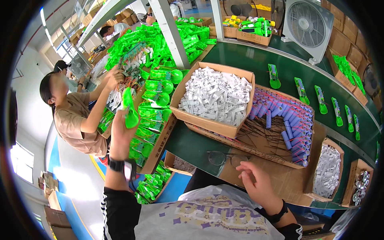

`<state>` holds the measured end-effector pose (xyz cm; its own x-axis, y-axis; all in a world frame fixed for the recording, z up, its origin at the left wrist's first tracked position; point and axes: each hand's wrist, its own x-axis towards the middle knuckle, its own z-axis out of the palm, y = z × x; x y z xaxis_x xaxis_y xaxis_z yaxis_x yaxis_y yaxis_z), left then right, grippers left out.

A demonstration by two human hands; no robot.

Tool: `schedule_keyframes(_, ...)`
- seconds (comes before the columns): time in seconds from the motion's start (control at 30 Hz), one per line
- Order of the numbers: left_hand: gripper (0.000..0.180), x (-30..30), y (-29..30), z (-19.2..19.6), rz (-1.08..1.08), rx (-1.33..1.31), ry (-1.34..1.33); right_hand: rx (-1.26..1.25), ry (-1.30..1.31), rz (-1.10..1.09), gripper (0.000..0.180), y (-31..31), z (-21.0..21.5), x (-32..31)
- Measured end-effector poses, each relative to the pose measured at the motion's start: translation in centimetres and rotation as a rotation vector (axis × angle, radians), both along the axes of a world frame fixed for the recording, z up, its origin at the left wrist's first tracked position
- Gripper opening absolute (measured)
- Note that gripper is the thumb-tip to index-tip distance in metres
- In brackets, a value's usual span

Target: Assembling green plastic housings with internal electronic components and batteries on a factory line.

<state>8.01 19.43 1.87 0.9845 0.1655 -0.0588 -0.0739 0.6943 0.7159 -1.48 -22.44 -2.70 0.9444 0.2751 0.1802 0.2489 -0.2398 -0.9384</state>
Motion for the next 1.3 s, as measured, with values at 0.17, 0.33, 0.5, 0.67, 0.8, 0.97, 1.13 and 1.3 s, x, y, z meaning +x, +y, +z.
schedule_keyframes(0.17,0.044,-7.4,-10.5,2.8,0.142,0.034,-0.032,0.056,-0.021,0.15,0.028,2.1,1.6,1.0)
schedule_keyframes(0.33,0.056,-10.0,-15.4,0.3,0.014,0.281,-0.144,0.034,-0.173,0.274,0.028,4.8,3.6,1.6)
schedule_keyframes(0.5,0.055,-9.8,-19.4,-2.7,-0.265,0.315,-0.206,0.129,-0.344,0.137,0.026,7.3,3.2,2.0)
schedule_keyframes(0.67,0.061,-9.5,-20.7,-6.2,-0.31,0.568,-0.273,-0.028,-0.299,0.003,0.025,7.6,2.0,2.2)
schedule_keyframes(0.8,0.056,-10.5,-21.4,-6.2,-0.224,0.742,-0.318,0.006,-0.235,-0.052,0.02,8.1,1.8,2.0)
schedule_keyframes(0.97,0.054,-11.2,-20.4,-9.2,-0.226,0.776,-0.268,0.219,-0.027,-0.047,0.007,8.5,-1.2,2.2)
schedule_keyframes(1.13,0.057,-12.4,-20.6,-9.3,-0.218,0.708,-0.21,0.305,0.034,0.037,0.007,8.5,-2.6,1.7)
schedule_keyframes(1.3,0.054,-12.1,-19.5,-10.8,-0.257,0.798,-0.193,0.371,0.117,0.117,0.005,9.3,-4.7,1.8)
